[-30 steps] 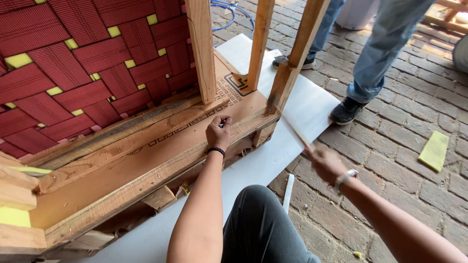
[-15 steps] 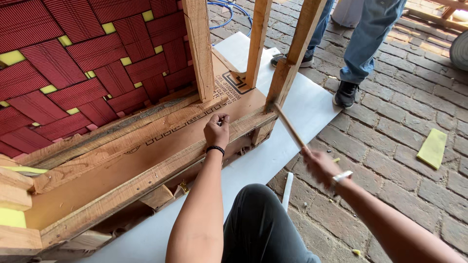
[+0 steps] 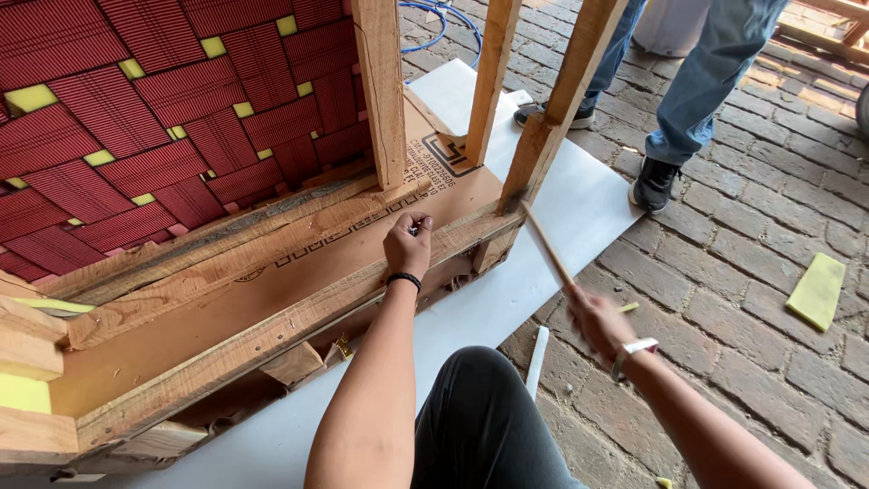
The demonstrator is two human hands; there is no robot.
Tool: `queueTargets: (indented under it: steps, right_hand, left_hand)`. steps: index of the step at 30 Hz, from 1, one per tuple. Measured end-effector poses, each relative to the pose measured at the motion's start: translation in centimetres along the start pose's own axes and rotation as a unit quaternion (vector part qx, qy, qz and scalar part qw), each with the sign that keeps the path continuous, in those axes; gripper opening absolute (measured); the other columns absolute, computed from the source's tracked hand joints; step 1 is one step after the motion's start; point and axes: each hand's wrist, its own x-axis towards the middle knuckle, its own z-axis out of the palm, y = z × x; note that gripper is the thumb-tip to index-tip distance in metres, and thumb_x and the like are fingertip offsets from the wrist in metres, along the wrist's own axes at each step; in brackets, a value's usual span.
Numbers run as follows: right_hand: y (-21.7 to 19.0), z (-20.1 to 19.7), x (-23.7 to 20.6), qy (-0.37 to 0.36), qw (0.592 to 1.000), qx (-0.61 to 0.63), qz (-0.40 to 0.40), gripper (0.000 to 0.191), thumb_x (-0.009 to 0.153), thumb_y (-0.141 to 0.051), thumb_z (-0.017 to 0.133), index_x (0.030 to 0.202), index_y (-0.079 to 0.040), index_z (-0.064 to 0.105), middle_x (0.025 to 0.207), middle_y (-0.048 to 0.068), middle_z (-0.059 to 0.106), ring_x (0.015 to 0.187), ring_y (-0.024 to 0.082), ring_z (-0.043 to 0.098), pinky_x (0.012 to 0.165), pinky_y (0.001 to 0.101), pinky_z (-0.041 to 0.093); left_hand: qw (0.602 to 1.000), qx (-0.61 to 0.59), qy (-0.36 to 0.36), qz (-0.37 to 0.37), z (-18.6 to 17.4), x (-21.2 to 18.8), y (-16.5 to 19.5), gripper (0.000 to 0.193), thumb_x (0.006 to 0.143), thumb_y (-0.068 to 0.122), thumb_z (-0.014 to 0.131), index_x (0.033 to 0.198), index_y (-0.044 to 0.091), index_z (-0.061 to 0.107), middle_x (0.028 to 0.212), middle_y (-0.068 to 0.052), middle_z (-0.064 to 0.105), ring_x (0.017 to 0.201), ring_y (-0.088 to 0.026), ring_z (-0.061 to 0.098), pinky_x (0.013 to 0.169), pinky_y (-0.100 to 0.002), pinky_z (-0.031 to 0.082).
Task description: The person sits on the floor beside a wooden furniture frame with red woven webbing and hammers nails along its edge, holding each nail in place with one hand while striking it with a hammer. They work around the frame, positioning and driving nails one at a time.
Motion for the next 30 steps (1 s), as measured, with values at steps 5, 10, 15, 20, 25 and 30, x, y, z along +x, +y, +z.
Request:
queueTargets:
  steps: [5, 10, 15, 20, 25, 30]
  right_hand:
    - [-1.3, -2.4, -1.8, 0.021, 0.982, 0.189, 0.005, 0.047, 0.105, -0.048, 0.039, 0.078, -0.011, 0.048, 0.054, -0.004, 0.041, 0.036, 0.011, 0.032, 0.028, 0.0279, 0.027]
    - [-4.5, -6.9, 0.0, -0.018, 0.856, 0.317, -0.408, 0.055, 0.107, -0.066, 0.043, 0.102, -0.012, 0.054, 0.073, 0.003, 0.049, 0.056, 0.012, 0.045, 0.052, 0.0284, 0.041]
    - [1.4, -0.2, 1.7, -0.066, 0.992, 0.004, 0.112, 0.045, 0.103, -0.047, 0.048, 0.080, -0.009, 0.057, 0.060, -0.001, 0.045, 0.042, 0.013, 0.032, 0.035, 0.0284, 0.027]
    - [-2.0, -1.0, 0.4, -0.022, 0.985, 0.163, 0.049, 0.044, 0.102, -0.048, 0.043, 0.084, -0.010, 0.056, 0.060, -0.002, 0.050, 0.040, 0.012, 0.035, 0.031, 0.0277, 0.031]
    - [-6.3, -5.5, 0.6, -0.020, 0.849, 0.239, -0.471, 0.051, 0.109, -0.058, 0.035, 0.101, -0.011, 0.054, 0.069, -0.002, 0.051, 0.049, 0.010, 0.044, 0.038, 0.0237, 0.038]
    - [-0.4, 0.0, 0.2, -0.036, 0.989, 0.109, 0.094, 0.046, 0.105, -0.050, 0.046, 0.076, -0.014, 0.045, 0.054, -0.004, 0.041, 0.039, 0.010, 0.031, 0.031, 0.0251, 0.026]
  left_hand:
    - [1.000, 0.003, -0.004, 0.001, 0.0, 0.0, -0.2, 0.012, 0.093, 0.021, 0.074, 0.093, 0.009, 0.074, 0.080, -0.006, 0.076, 0.071, -0.017, 0.072, 0.066, -0.032, 0.056]
    - [1.000, 0.000, 0.012, -0.011, 0.2, -0.1, -0.5, 0.012, 0.091, 0.021, 0.075, 0.092, 0.009, 0.075, 0.079, -0.006, 0.076, 0.070, -0.018, 0.071, 0.066, -0.032, 0.056]
    - [1.000, 0.026, 0.009, 0.009, -0.1, -0.2, -0.1, 0.012, 0.092, 0.021, 0.076, 0.091, 0.009, 0.075, 0.082, -0.006, 0.076, 0.073, -0.017, 0.071, 0.067, -0.032, 0.055]
    - [1.000, -0.008, 0.009, 0.010, -0.1, 0.1, 0.1, 0.011, 0.091, 0.020, 0.075, 0.092, 0.010, 0.075, 0.082, -0.006, 0.076, 0.075, -0.016, 0.072, 0.069, -0.032, 0.056]
    - [1.000, -0.001, 0.012, 0.000, 0.0, 0.1, -0.2, 0.012, 0.091, 0.021, 0.075, 0.092, 0.009, 0.075, 0.081, -0.005, 0.076, 0.073, -0.017, 0.071, 0.067, -0.032, 0.056]
    - [1.000, -0.004, 0.007, -0.007, 0.0, 0.2, 0.0, 0.012, 0.092, 0.022, 0.074, 0.092, 0.010, 0.075, 0.081, -0.005, 0.076, 0.071, -0.016, 0.071, 0.067, -0.032, 0.056]
